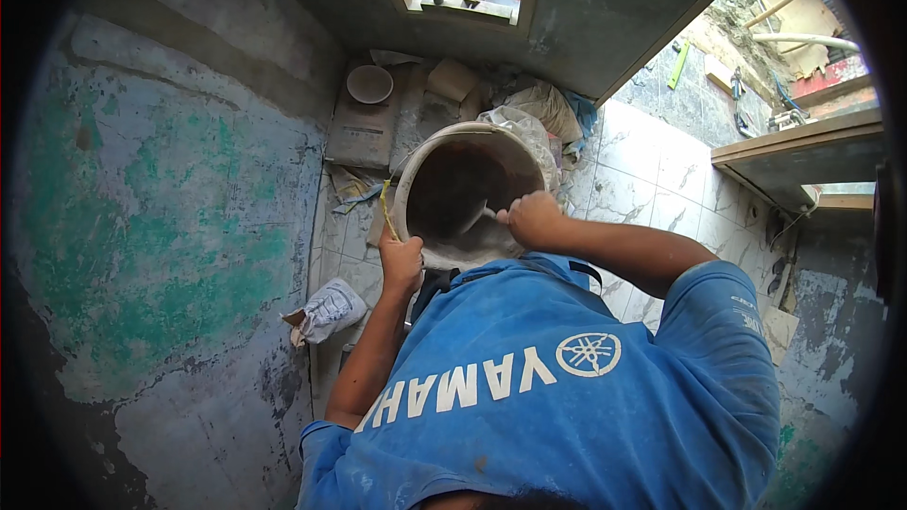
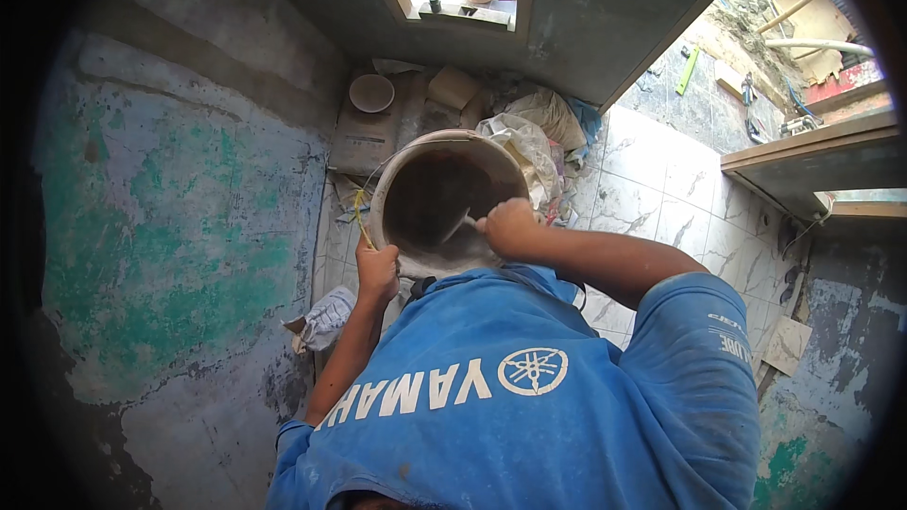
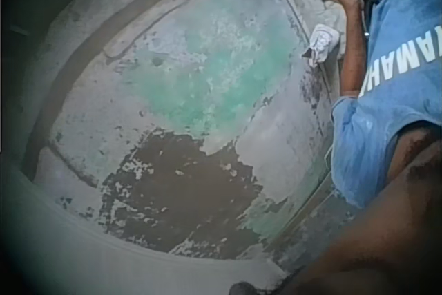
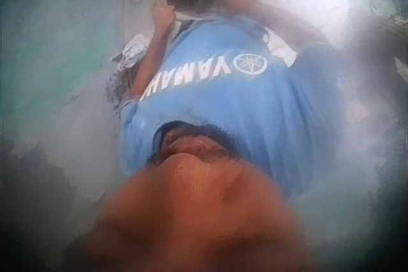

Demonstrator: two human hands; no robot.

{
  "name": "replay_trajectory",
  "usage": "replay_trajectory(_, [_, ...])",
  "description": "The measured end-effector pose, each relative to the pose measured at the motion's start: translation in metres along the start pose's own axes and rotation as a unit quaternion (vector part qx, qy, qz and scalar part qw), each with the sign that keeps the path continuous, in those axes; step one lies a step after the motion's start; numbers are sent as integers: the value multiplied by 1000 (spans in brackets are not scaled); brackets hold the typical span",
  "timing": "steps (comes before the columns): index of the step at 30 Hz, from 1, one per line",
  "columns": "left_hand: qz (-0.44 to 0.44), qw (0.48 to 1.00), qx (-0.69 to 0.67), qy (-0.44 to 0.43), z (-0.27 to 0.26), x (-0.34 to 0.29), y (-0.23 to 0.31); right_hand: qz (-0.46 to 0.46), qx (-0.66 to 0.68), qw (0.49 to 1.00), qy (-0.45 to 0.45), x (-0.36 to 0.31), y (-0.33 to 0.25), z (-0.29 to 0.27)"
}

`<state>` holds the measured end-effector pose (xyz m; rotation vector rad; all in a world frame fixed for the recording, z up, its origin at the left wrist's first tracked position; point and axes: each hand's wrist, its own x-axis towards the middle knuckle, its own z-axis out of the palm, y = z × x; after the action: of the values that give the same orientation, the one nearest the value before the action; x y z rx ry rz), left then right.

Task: The person scoops cement from a bucket with a trowel, mixes it briefly, then applies the cement onto a rectangular tile. The person spreads the cement evenly across the tile surface using the trowel.

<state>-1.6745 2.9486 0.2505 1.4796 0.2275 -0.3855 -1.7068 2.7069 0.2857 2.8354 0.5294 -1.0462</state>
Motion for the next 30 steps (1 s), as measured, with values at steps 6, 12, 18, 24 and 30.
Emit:
replay_trajectory(6, [65,997,45,-13,8,-1,-6,62,99,983,142,-8,30,-26])
replay_trajectory(12, [64,996,62,-30,9,-2,-6,74,130,983,104,3,3,56])
replay_trajectory(18, [98,985,137,-19,29,-9,18,149,230,947,167,-10,26,2])
replay_trajectory(24, [110,983,145,-25,23,-12,9,74,216,969,95,-7,4,53])
replay_trajectory(30, [135,971,194,-25,38,-16,15,135,196,963,126,-26,54,-25])
